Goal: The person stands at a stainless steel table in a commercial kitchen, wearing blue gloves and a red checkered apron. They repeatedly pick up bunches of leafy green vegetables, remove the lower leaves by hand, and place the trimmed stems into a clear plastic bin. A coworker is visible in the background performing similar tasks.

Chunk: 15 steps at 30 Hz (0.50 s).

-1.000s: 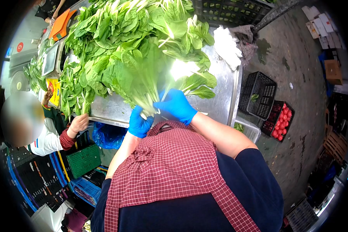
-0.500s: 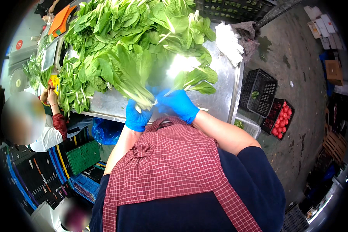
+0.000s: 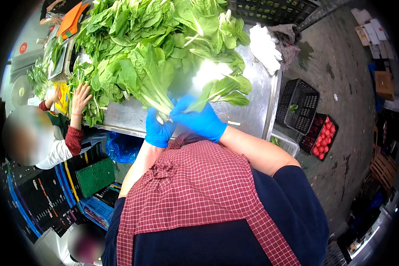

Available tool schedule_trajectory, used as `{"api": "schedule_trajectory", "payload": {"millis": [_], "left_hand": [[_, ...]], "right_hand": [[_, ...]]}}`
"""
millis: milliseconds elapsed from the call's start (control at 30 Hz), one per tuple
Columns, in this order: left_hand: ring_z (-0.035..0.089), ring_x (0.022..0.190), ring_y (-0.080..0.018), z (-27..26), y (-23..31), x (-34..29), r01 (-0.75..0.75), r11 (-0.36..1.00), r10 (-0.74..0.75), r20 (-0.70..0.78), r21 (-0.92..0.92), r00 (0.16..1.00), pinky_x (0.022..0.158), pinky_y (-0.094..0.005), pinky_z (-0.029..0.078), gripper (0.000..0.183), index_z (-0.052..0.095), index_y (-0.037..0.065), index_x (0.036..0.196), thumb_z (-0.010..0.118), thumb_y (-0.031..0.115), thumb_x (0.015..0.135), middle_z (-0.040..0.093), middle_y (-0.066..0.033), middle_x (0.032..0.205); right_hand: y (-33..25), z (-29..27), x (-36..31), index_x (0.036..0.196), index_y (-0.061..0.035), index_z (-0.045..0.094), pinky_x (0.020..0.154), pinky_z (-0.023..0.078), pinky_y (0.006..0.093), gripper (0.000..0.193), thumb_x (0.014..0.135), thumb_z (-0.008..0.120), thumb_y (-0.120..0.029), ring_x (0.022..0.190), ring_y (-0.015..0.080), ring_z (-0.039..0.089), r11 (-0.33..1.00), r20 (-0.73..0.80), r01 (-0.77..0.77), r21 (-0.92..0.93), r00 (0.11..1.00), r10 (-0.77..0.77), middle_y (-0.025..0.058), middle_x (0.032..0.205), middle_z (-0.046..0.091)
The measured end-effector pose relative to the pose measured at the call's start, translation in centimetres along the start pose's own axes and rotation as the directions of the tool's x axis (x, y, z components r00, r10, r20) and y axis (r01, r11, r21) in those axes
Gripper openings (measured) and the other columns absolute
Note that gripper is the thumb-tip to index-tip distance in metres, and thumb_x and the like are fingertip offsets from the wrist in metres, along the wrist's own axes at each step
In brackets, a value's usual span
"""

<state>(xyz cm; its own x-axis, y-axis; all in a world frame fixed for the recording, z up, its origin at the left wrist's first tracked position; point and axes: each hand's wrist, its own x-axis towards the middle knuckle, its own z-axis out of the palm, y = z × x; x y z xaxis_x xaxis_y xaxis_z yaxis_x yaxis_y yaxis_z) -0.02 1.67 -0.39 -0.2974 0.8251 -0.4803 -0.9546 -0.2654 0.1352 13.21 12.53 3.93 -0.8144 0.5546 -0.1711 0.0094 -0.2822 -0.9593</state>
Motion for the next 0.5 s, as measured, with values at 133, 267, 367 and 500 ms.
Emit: {"api": "schedule_trajectory", "payload": {"millis": [133,267,367,500], "left_hand": [[0.054,0.111,-0.0349,1.6,0.2,-0.3,-0.058,0.998,0.058,-0.009,-0.038,0.998,0.103,-0.0476,0.041,0.054,0.038,0.0,0.134,0.058,0.021,0.088,0.052,-0.018,0.126],[0.053,0.115,-0.0357,1.7,0.6,-0.1,-0.12,0.98,0.12,0.008,0.159,0.993,0.102,-0.0471,0.042,0.058,0.036,0.0,0.136,0.06,0.02,0.087,0.05,-0.0196,0.129],[0.051,0.118,-0.0359,1.2,0.0,-0.4,-0.137,0.923,0.126,0.054,0.358,0.991,0.1,-0.0464,0.044,0.058,0.034,0.0,0.137,0.057,0.013,0.085,0.048,-0.021,0.131],[0.054,0.113,-0.0325,1.6,-0.6,-0.2,-0.107,0.907,0.111,0.014,0.407,0.994,0.095,-0.044,0.048,0.053,0.039,0.001,0.133,0.053,0.004,0.082,0.051,-0.0192,0.126]], "right_hand": [[2.3,-2.6,-0.3,0.09,-0.0016,0.066,0.066,0.05,0.0241,0.012,0.086,0.066,-0.013,0.072,0.0124,0.062,0.974,0.061,-0.226,0.023,0.973,0.224,0.0062,0.088,0.065],[3.9,-5.0,-0.2,0.099,0.0015,0.063,0.066,0.052,0.025,0.025,0.092,0.059,-0.022,0.07,0.0124,0.063,0.892,0.076,-0.419,-0.17,0.897,0.436,0.0075,0.086,0.066],[2.5,-4.4,-0.4,0.108,0.0032,0.061,0.068,0.052,0.0278,0.031,0.091,0.059,-0.023,0.075,0.0141,0.064,0.924,0.098,-0.276,-0.263,0.946,0.31,0.0092,0.091,0.067],[0.8,-2.7,0.2,0.104,0.0019,0.063,0.069,0.051,0.0287,0.026,0.085,0.066,-0.016,0.077,0.0143,0.062,0.992,-0.014,-0.124,0.034,0.992,0.125,0.0082,0.09,0.067]]}}
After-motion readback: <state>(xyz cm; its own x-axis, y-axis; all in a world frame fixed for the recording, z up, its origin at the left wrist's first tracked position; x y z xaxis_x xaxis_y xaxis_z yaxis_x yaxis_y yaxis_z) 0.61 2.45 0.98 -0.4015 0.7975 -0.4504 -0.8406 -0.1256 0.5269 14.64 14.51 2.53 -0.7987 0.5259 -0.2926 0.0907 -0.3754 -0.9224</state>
